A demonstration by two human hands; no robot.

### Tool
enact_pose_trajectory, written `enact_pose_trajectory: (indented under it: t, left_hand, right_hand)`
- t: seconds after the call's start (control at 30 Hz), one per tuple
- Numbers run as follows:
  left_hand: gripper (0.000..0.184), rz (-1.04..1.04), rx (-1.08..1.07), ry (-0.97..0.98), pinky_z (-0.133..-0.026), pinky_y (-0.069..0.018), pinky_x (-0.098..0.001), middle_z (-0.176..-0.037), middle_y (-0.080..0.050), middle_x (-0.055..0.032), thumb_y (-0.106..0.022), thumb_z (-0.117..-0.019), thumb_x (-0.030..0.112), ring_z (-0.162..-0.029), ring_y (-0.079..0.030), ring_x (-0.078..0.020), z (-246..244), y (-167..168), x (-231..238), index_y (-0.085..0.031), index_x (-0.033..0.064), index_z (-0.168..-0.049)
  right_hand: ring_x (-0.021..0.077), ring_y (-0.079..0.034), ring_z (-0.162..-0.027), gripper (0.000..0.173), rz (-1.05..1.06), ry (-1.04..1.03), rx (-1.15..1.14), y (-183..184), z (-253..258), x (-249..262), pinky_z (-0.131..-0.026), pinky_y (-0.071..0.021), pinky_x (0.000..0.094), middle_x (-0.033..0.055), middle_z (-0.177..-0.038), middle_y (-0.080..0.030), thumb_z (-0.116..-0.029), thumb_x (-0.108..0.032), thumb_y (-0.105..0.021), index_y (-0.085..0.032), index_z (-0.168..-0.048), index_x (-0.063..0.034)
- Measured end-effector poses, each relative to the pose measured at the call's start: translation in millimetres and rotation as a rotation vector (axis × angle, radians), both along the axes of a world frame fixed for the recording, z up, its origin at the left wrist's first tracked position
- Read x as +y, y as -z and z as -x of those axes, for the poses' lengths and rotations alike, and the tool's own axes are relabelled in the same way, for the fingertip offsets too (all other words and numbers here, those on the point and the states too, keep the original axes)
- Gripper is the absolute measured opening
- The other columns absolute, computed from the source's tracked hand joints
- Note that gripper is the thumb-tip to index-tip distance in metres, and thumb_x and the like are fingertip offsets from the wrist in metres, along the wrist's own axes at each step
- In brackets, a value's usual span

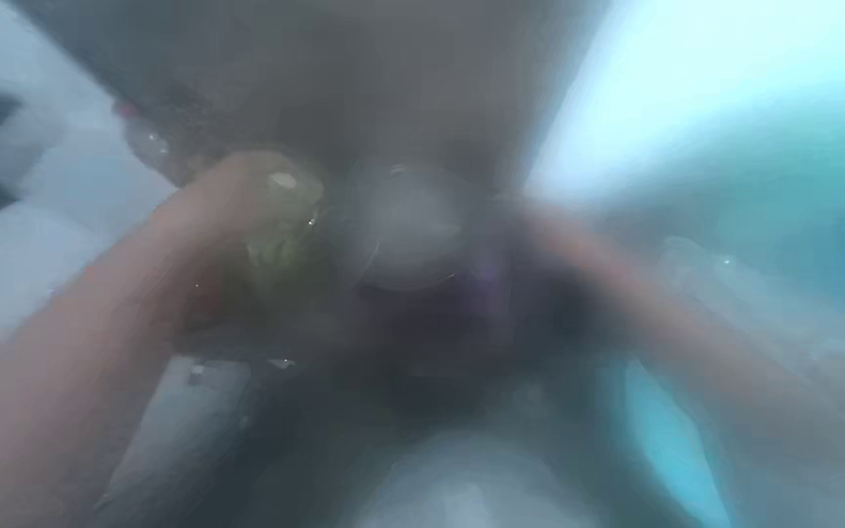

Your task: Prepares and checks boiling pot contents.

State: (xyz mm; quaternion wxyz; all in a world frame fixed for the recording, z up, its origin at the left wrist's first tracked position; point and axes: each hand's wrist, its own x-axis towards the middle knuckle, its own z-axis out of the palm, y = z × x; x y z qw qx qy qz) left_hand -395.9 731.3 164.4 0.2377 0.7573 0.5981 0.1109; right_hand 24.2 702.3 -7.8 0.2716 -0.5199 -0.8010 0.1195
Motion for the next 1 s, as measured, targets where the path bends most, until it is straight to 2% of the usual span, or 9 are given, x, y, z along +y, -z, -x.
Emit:
enact_pose_trajectory:
  t: [0.03,0.1,0.17,0.3,0.47,0.63,0.73,0.9,1.0]
  left_hand:
    - [0.030,-0.004,0.039,0.033,-0.082,-0.0534,-0.0630,-0.104,-0.068,-0.0224,-0.076,-0.0905,0.006,-0.091,-0.067,-0.0378,-13,0,5,-0.065,0.0015,-0.118]
    - [0.030,0.000,0.062,0.054,-0.079,-0.0538,-0.0631,-0.101,-0.070,-0.0212,-0.077,-0.0887,0.005,-0.087,-0.067,-0.0372,-47,0,9,-0.067,0.0039,-0.117]
    - [0.033,0.019,0.117,0.050,-0.076,-0.0530,-0.0640,-0.099,-0.069,-0.0220,-0.078,-0.0883,0.006,-0.084,-0.067,-0.0386,-80,3,14,-0.066,0.0050,-0.119]
    - [0.038,0.035,0.235,0.089,-0.083,-0.0486,-0.0721,-0.104,-0.069,-0.0281,-0.080,-0.0881,0.010,-0.094,-0.066,-0.0485,-132,15,25,-0.066,0.0039,-0.123]
    - [0.041,0.082,0.322,0.128,-0.091,-0.0465,-0.0714,-0.113,-0.066,-0.0315,-0.078,-0.0895,0.009,-0.104,-0.064,-0.0515,-167,30,32,-0.064,0.0009,-0.127]
    - [0.041,0.090,0.426,0.151,-0.092,-0.0463,-0.0709,-0.116,-0.066,-0.0307,-0.077,-0.0915,0.013,-0.109,-0.063,-0.0513,-179,45,37,-0.064,0.0039,-0.130]
    - [0.039,0.053,0.439,0.163,-0.090,-0.0486,-0.0703,-0.114,-0.067,-0.0286,-0.079,-0.0894,0.017,-0.108,-0.064,-0.0496,-175,57,44,-0.068,0.0059,-0.125]
    - [0.037,0.036,0.379,0.194,-0.091,-0.0491,-0.0694,-0.113,-0.068,-0.0278,-0.080,-0.0868,0.015,-0.108,-0.064,-0.0485,-170,68,52,-0.069,0.0027,-0.120]
    - [0.040,0.043,0.350,0.191,-0.093,-0.0487,-0.0693,-0.115,-0.068,-0.0267,-0.081,-0.0872,0.018,-0.110,-0.064,-0.0474,-163,76,60,-0.069,0.0043,-0.122]
  right_hand:
    - [0.0247,-0.068,-0.066,0.018,0.271,0.136,-0.037,-46,10,-25,-0.058,-0.0567,0.0449,0.0105,-0.080,-0.068,-0.1050,-0.023,-0.058,-0.064,-0.113,-0.0081]
    - [0.0353,-0.071,-0.080,0.021,0.397,0.295,-0.101,-87,15,-60,-0.068,-0.0568,0.0584,0.0151,-0.092,-0.072,-0.0991,-0.021,-0.067,-0.068,-0.118,-0.0117]
    - [0.0357,-0.070,-0.088,0.020,0.378,0.339,-0.142,-99,4,-84,-0.074,-0.0559,0.0581,0.0151,-0.098,-0.071,-0.0973,-0.018,-0.068,-0.070,-0.115,-0.0108]
    - [0.0380,-0.069,-0.093,0.017,0.378,0.426,-0.101,-106,-28,-123,-0.079,-0.0546,0.0603,0.0182,-0.102,-0.071,-0.0993,-0.013,-0.066,-0.070,-0.115,-0.0069]
    - [0.0368,-0.068,-0.096,0.016,0.363,0.479,-0.061,-82,-70,-150,-0.082,-0.0538,0.0599,0.0166,-0.102,-0.071,-0.1001,-0.016,-0.065,-0.070,-0.112,-0.0069]
    - [0.0365,-0.069,-0.099,0.018,0.381,0.496,-0.027,-73,-89,-171,-0.087,-0.0532,0.0599,0.0182,-0.105,-0.071,-0.1021,-0.014,-0.061,-0.069,-0.114,-0.0041]
    - [0.0350,-0.069,-0.100,0.018,0.380,0.512,-0.025,-70,-93,-175,-0.088,-0.0535,0.0585,0.0172,-0.106,-0.071,-0.1034,-0.016,-0.060,-0.069,-0.115,-0.0050]
    - [0.0349,-0.069,-0.100,0.018,0.371,0.507,-0.027,-69,-92,-174,-0.088,-0.0534,0.0588,0.0166,-0.106,-0.071,-0.1034,-0.015,-0.060,-0.069,-0.115,-0.0050]
    - [0.0349,-0.069,-0.099,0.018,0.379,0.508,-0.020,-70,-88,-171,-0.087,-0.0534,0.0585,0.0173,-0.106,-0.071,-0.1033,-0.015,-0.060,-0.069,-0.114,-0.0045]
